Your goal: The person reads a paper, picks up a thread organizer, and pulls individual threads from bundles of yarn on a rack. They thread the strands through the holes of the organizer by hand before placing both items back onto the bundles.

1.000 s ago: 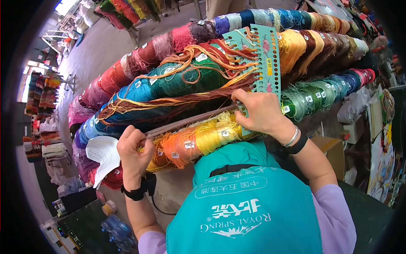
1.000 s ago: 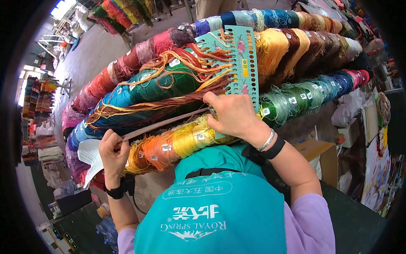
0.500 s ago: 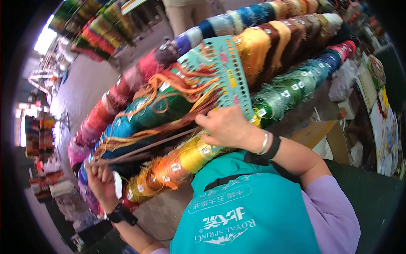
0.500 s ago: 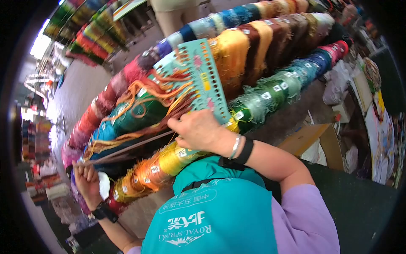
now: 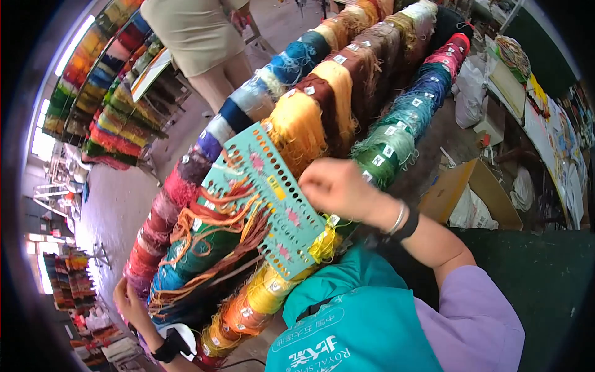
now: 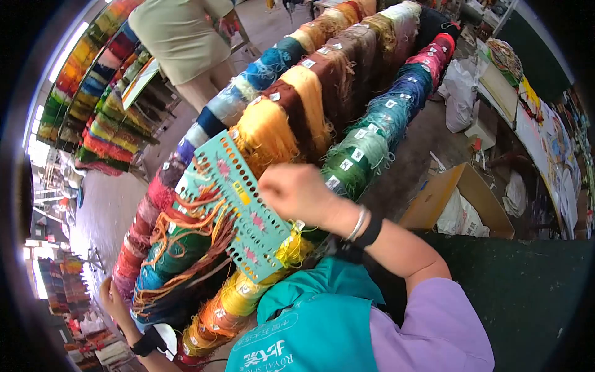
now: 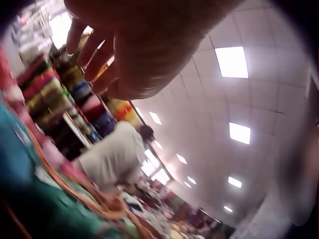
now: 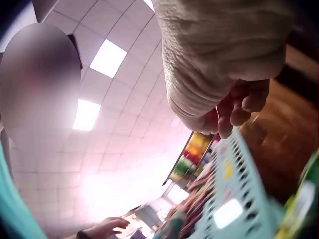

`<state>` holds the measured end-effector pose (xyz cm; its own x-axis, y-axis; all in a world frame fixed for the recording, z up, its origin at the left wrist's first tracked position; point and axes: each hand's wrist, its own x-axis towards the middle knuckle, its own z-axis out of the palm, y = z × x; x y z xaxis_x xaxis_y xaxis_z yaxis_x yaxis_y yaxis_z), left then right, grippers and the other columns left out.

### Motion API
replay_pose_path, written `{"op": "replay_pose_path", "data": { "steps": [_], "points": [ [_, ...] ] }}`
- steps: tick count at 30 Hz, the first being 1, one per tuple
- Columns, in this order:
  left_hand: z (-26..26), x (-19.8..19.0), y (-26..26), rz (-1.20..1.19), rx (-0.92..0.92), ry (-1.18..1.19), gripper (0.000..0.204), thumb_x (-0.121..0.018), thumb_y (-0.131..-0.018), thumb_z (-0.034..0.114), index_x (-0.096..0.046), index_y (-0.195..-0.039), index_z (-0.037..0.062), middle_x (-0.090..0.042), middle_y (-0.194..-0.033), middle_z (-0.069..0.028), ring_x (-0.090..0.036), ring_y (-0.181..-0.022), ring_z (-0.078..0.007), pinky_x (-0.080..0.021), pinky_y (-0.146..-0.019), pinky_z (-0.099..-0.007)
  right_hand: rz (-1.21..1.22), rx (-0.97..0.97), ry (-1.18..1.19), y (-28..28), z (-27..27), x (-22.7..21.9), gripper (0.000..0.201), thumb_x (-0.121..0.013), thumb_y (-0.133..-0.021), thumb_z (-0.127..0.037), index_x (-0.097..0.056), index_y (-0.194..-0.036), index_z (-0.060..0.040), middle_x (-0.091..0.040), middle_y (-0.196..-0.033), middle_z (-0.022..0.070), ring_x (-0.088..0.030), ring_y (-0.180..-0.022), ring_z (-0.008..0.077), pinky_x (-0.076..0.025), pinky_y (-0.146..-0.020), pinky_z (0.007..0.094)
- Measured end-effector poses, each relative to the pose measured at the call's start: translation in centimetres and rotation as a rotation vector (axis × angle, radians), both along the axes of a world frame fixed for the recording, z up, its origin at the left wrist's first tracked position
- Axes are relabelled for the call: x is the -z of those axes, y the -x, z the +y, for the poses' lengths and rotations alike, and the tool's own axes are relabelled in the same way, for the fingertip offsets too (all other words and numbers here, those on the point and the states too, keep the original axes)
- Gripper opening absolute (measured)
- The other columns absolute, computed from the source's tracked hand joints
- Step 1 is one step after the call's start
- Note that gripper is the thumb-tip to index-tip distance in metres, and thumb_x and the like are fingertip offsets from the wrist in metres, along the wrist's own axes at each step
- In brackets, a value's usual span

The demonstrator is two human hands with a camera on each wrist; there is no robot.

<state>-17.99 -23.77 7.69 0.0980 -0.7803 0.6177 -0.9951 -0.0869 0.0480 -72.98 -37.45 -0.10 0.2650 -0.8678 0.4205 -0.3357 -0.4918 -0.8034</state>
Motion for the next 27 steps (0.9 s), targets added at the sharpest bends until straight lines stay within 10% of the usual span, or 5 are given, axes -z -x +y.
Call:
{"op": "replay_pose_path", "data": {
  "steps": [1,3,8,18,27],
  "points": [
    [-2.2,-1.6,5.4,0.342,0.003,-0.23,0.023,-0.056,-0.094,0.007,-0.063,-0.113,-0.0044,-0.062,-0.113,-0.0133,-0.057,-0.108,-0.0241,-0.044,-0.094,-0.0339,-0.125,0.089,-0.137,2.5,-1.8,0.3,0.011,-0.068,-0.084,-0.014,-0.066,-0.085,-0.0033,-0.065,-0.076,0.0086,-0.065,-0.068,0.0184,-0.052,-0.063,0.0315],
    [-7.4,-2.1,14.7,0.421,0.26,-0.315,0.019,-0.056,-0.092,0.0,-0.064,-0.108,-0.0044,-0.062,-0.114,-0.0141,-0.057,-0.11,-0.0245,-0.043,-0.097,-0.0353,-0.281,0.32,-0.185,8.0,-6.2,2.0,0.011,-0.067,-0.088,-0.011,-0.066,-0.083,-0.0015,-0.064,-0.074,-0.0012,-0.056,-0.07,0.0049,-0.048,-0.062,0.0247],
    [-17.4,-3.2,31.2,0.438,0.729,-0.586,0.026,-0.057,-0.09,0.002,-0.063,-0.115,-0.0039,-0.06,-0.126,-0.0158,-0.053,-0.125,-0.0279,-0.037,-0.107,-0.036,-0.225,0.72,-0.104,20.0,-15.8,3.9,0.016,-0.069,-0.086,-0.018,-0.071,-0.088,-0.002,-0.068,-0.07,0.0043,-0.06,-0.057,0.0111,-0.048,-0.055,0.0271],
    [-34.4,2.4,50.2,0.194,1.062,-0.48,0.034,-0.059,-0.091,0.018,-0.063,-0.118,-0.0016,-0.061,-0.126,-0.0195,-0.06,-0.113,-0.036,-0.046,-0.098,-0.0395,-0.012,0.792,-0.123,22.4,-24.1,6.4,0.021,-0.071,-0.077,-0.029,-0.076,-0.087,-0.0107,-0.072,-0.086,0.0122,-0.069,-0.085,0.031,-0.053,-0.077,0.0377],
    [-41.3,4.9,59.1,0.057,1.13,-0.358,0.055,-0.062,-0.089,0.022,-0.048,-0.137,-0.0013,-0.05,-0.139,-0.0214,-0.048,-0.129,-0.0359,-0.039,-0.107,-0.0392,-0.751,0.499,-0.362,23.6,-22.6,5.9,0.007,-0.062,-0.087,-0.008,-0.065,-0.081,-0.0085,-0.07,-0.08,0.0063,-0.056,-0.055,0.0076,-0.037,-0.045,0.019]
  ]
}}
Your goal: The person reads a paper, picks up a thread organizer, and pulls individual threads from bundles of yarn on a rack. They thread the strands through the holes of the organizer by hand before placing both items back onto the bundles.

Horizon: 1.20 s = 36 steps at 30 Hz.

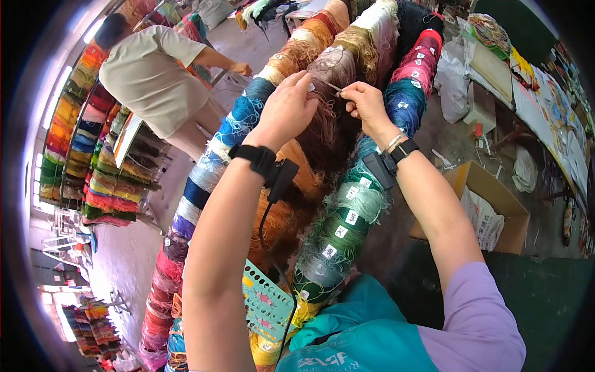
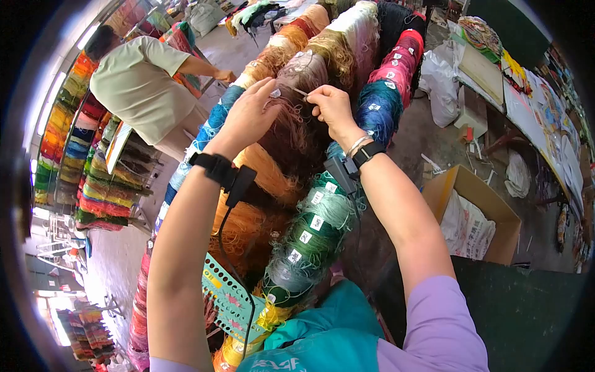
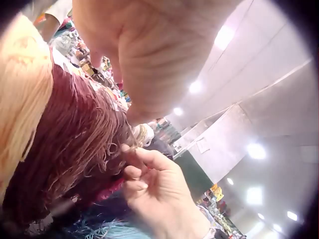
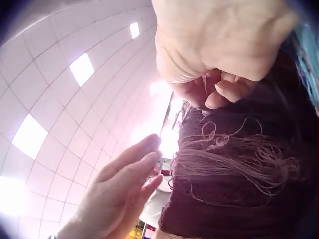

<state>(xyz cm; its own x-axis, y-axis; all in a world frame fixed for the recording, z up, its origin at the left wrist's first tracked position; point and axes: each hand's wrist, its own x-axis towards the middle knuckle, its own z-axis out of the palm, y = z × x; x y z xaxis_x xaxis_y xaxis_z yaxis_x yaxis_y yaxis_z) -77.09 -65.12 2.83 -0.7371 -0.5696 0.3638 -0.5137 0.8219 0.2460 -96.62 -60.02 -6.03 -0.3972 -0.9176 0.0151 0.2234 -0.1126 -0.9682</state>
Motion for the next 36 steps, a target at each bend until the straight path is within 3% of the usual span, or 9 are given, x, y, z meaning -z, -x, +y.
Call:
{"op": "replay_pose_path", "data": {
  "steps": [3,6,12,18,24,30,36],
  "points": [
    [-1.1,1.6,1.3,-0.011,-0.011,0.024,0.062,-0.062,-0.089,0.023,-0.041,-0.141,-0.0022,-0.046,-0.144,-0.0217,-0.043,-0.133,-0.0357,-0.035,-0.111,-0.038,-0.246,-0.111,0.009,0.6,0.5,-0.8,0.002,-0.059,-0.089,-0.008,-0.06,-0.087,-0.0087,-0.071,-0.084,0.0097,-0.059,-0.056,0.0093,-0.04,-0.044,0.0191],
    [-0.9,3.0,1.3,-0.083,-0.037,0.076,0.068,-0.063,-0.088,0.025,-0.036,-0.145,-0.0007,-0.041,-0.148,-0.0206,-0.037,-0.139,-0.0337,-0.031,-0.115,-0.0375,-0.276,-0.154,-0.057,0.6,1.2,-1.7,0.002,-0.056,-0.092,-0.008,-0.055,-0.091,-0.0091,-0.071,-0.085,0.0123,-0.064,-0.06,0.011,-0.041,-0.044,0.0186],
    [-0.4,3.2,1.5,-0.094,-0.066,0.073,0.069,-0.064,-0.087,0.026,-0.036,-0.146,0.0017,-0.039,-0.15,-0.0187,-0.035,-0.14,-0.033,-0.03,-0.116,-0.0377,-0.089,-0.197,-0.055,1.5,1.1,-1.5,0.003,-0.058,-0.093,-0.011,-0.057,-0.092,-0.0083,-0.072,-0.089,0.012,-0.067,-0.065,0.0116,-0.041,-0.045,0.0184],
    [-0.2,3.3,1.4,-0.077,-0.076,0.089,0.07,-0.065,-0.086,0.025,-0.036,-0.145,0.0014,-0.039,-0.149,-0.0183,-0.035,-0.14,-0.0328,-0.03,-0.116,-0.0374,-0.172,-0.12,0.026,2.2,0.8,-0.7,0.009,-0.059,-0.092,-0.011,-0.059,-0.084,-0.0089,-0.071,-0.092,0.0092,-0.066,-0.066,0.0103,-0.039,-0.045,0.0174],
    [0.0,3.1,1.5,-0.084,-0.085,0.084,0.072,-0.067,-0.085,0.025,-0.036,-0.145,0.0012,-0.039,-0.15,-0.0183,-0.035,-0.14,-0.0327,-0.031,-0.116,-0.0374,-0.286,-0.202,-0.042,2.2,1.5,-1.8,0.004,-0.06,-0.092,-0.013,-0.058,-0.091,-0.0101,-0.07,-0.089,0.0079,-0.064,-0.065,0.0097,-0.041,-0.047,0.0175],
    [0.0,3.1,1.6,-0.085,-0.084,0.08,0.073,-0.067,-0.084,0.026,-0.036,-0.145,0.0013,-0.039,-0.15,-0.018,-0.035,-0.14,-0.0327,-0.031,-0.115,-0.0374,-0.232,-0.248,-0.125,2.1,0.6,-1.1,0.015,-0.068,-0.09,-0.019,-0.06,-0.096,-0.0085,-0.064,-0.079,0.0007,-0.058,-0.06,0.0076,-0.042,-0.048,0.0179],
    [0.1,3.0,1.6,-0.087,-0.088,0.069,0.073,-0.067,-0.084,0.026,-0.036,-0.146,0.0016,-0.038,-0.15,-0.0179,-0.035,-0.141,-0.0323,-0.032,-0.115,-0.0373,-0.026,-0.261,-0.145,1.1,-0.3,-1.0,0.019,-0.073,-0.086,-0.013,-0.064,-0.101,-0.005,-0.057,-0.073,-0.0047,-0.047,-0.055,0.0037,-0.034,-0.045,0.0172]
  ]
}}
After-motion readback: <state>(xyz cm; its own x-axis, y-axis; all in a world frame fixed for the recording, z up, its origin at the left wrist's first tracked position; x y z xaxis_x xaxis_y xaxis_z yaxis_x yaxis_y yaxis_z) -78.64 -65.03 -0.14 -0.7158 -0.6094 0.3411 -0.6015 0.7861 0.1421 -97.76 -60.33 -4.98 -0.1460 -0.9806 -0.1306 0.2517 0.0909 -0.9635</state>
